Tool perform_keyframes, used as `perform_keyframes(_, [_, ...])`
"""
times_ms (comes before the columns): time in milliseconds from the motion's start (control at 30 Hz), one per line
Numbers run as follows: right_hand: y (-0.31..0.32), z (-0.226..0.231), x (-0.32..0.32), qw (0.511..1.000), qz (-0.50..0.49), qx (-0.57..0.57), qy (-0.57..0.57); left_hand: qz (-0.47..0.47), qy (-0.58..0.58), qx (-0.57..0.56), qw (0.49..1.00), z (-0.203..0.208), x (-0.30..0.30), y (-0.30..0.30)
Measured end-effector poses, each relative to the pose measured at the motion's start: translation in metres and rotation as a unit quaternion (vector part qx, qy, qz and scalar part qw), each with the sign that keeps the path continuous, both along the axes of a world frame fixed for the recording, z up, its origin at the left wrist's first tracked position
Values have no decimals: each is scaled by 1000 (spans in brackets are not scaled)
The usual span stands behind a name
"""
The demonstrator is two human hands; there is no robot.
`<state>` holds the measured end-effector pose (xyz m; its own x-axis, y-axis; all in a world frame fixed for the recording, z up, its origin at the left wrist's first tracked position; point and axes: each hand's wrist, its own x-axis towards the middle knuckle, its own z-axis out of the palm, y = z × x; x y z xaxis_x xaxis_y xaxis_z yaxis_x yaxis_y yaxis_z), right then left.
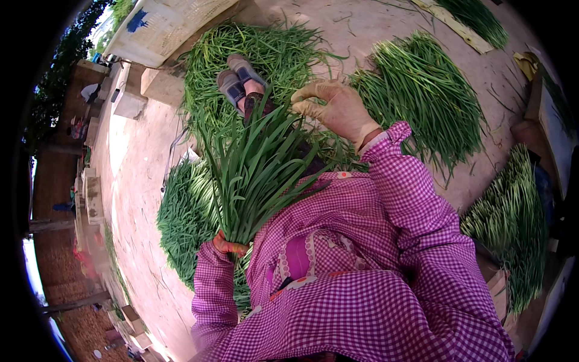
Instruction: The person bundles garlic chives by hand, gathering stalks from piles on the ground and securing them into bunches with ties.
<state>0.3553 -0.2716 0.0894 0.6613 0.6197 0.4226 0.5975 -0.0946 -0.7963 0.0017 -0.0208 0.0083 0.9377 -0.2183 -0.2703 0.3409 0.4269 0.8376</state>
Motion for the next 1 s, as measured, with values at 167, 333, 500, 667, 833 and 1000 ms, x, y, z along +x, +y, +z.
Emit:
perform_keyframes(167, [16,-22,-12,986,85,-85,-113,-3,19,9,1000,-7,-8,4])
perform_keyframes(333, [17,-41,-11,966,60,10,252,8,26,65,998,-8,-13,5])
perform_keyframes(500, [-11,-35,26,944,-58,114,304,-13,-54,15,998,-36,-31,20])
perform_keyframes(667, [-25,-36,23,974,-8,-33,223,-62,-80,22,995,-44,-33,32])
perform_keyframes(833, [-11,-26,-14,950,138,-157,233,-50,-132,-79,987,-51,-31,28])
perform_keyframes(1000, [0,-58,-20,936,60,-15,346,6,-35,-22,999,-16,-20,10])
